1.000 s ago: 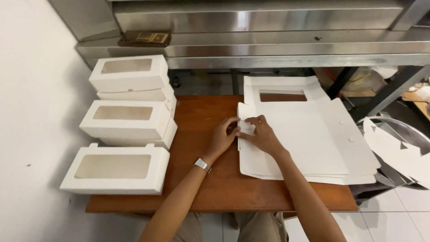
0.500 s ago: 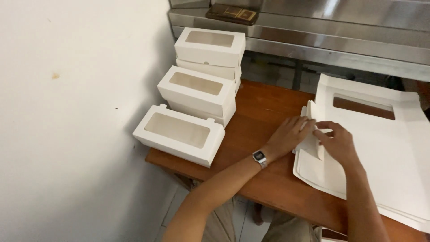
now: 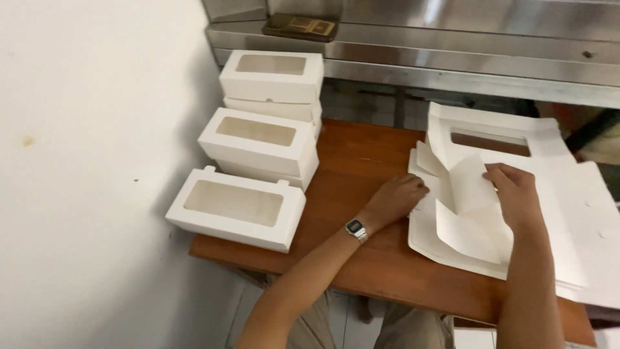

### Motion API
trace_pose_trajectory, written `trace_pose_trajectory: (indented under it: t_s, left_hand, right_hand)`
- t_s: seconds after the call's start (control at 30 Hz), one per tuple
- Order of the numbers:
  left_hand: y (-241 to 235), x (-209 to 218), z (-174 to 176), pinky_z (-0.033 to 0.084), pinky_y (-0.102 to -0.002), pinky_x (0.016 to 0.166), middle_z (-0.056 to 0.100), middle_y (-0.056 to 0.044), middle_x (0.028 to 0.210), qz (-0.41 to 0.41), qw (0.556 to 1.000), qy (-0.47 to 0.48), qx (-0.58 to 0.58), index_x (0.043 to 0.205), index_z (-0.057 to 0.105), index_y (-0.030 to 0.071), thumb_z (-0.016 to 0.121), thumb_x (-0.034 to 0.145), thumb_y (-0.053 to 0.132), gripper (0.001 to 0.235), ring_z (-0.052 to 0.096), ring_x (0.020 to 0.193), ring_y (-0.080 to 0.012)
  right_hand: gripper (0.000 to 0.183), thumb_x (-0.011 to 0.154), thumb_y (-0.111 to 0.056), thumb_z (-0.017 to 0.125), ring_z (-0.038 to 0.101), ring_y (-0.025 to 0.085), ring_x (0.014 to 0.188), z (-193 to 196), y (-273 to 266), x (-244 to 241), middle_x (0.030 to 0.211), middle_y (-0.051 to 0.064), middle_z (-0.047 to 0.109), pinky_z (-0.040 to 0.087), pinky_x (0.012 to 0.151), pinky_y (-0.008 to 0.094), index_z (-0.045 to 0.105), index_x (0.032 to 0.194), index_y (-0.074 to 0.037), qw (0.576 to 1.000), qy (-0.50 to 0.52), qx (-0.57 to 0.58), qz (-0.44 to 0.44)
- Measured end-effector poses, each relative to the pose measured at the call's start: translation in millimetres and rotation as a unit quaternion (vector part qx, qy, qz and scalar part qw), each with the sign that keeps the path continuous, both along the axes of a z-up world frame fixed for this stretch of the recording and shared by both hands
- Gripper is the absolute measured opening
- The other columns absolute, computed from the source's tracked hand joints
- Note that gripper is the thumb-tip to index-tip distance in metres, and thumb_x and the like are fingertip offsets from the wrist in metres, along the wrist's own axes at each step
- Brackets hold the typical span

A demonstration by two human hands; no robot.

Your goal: The person assembles white rectangular cardboard boxes with clear windows by folding flaps and tucking tabs into slots. They complete one box and place it on a stack, then begin assembling a second box.

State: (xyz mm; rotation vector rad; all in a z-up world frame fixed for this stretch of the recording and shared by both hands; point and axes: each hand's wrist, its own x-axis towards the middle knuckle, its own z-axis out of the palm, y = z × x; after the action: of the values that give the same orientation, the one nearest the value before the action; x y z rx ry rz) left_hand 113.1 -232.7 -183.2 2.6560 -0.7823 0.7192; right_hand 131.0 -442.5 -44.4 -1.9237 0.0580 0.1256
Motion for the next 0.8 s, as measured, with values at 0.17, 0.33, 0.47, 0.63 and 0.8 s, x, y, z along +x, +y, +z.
trace_pose_trajectory:
  t_s: [0.17, 0.33, 0.47, 0.63, 0.8]
  left_hand:
    - [-0.6, 1.3, -5.2, 0.050, -0.040, 0.081, 0.064, -0.013, 0.104, -0.023, 0.999, -0.009, -0.022, 0.092, 0.069, 0.004, 0.071, 0.081, -0.006, 0.014, 0.060, 0.101, -0.0308]
    - [-1.9, -6.8, 12.1, 0.050, -0.034, 0.073, 0.067, -0.012, 0.114, 0.001, 0.999, 0.027, -0.043, 0.110, 0.069, 0.008, 0.058, 0.105, 0.015, 0.014, 0.065, 0.105, -0.0244]
    - [-2.2, -15.4, 39.4, 0.046, -0.025, 0.049, 0.070, -0.021, 0.120, 0.012, 0.840, 0.258, -0.477, 0.135, 0.061, 0.007, 0.038, 0.109, 0.043, 0.049, 0.073, 0.089, -0.0249]
    - [5.0, -15.5, 63.8, 0.054, -0.032, 0.057, 0.065, -0.027, 0.125, 0.024, 0.617, 0.367, -0.696, 0.147, 0.045, -0.005, 0.029, 0.096, 0.079, 0.099, 0.070, 0.095, -0.0336]
    - [6.3, -7.8, 49.1, 0.050, -0.045, 0.103, 0.055, -0.024, 0.142, 0.121, 0.682, 0.348, -0.632, 0.152, 0.042, -0.001, 0.073, 0.089, 0.036, 0.079, 0.057, 0.129, -0.0364]
  right_hand:
    - [0.017, 0.088, -0.019, 0.060, 0.061, 0.013, 0.092, -9.0, -23.0, 14.6, 0.094, -0.002, 0.063, 0.041, 0.067, 0.028, 0.067, 0.103, -0.013, 0.985, 0.024, 0.158, -0.067]
    - [0.048, 0.070, 0.022, 0.076, 0.063, 0.049, 0.120, -92.7, -74.9, 67.7, 0.120, 0.033, 0.065, 0.050, 0.096, 0.057, 0.054, 0.111, 0.012, 0.841, -0.512, -0.013, 0.172]
    - [0.028, 0.085, -0.013, 0.062, 0.063, 0.023, 0.105, -74.6, -26.2, 41.6, 0.104, 0.011, 0.069, 0.049, 0.101, 0.043, 0.072, 0.108, 0.000, 0.951, -0.123, 0.268, 0.088]
    - [0.032, 0.087, -0.018, 0.071, 0.069, 0.019, 0.093, -37.8, 22.5, -4.4, 0.107, 0.009, 0.071, 0.062, 0.080, 0.035, 0.075, 0.113, -0.001, 0.949, -0.015, 0.153, 0.276]
    - [0.029, 0.098, -0.017, 0.067, 0.071, 0.027, 0.088, -38.4, 45.5, -22.5, 0.109, 0.022, 0.067, 0.065, 0.080, 0.043, 0.073, 0.114, 0.007, 0.910, -0.014, 0.081, 0.406]
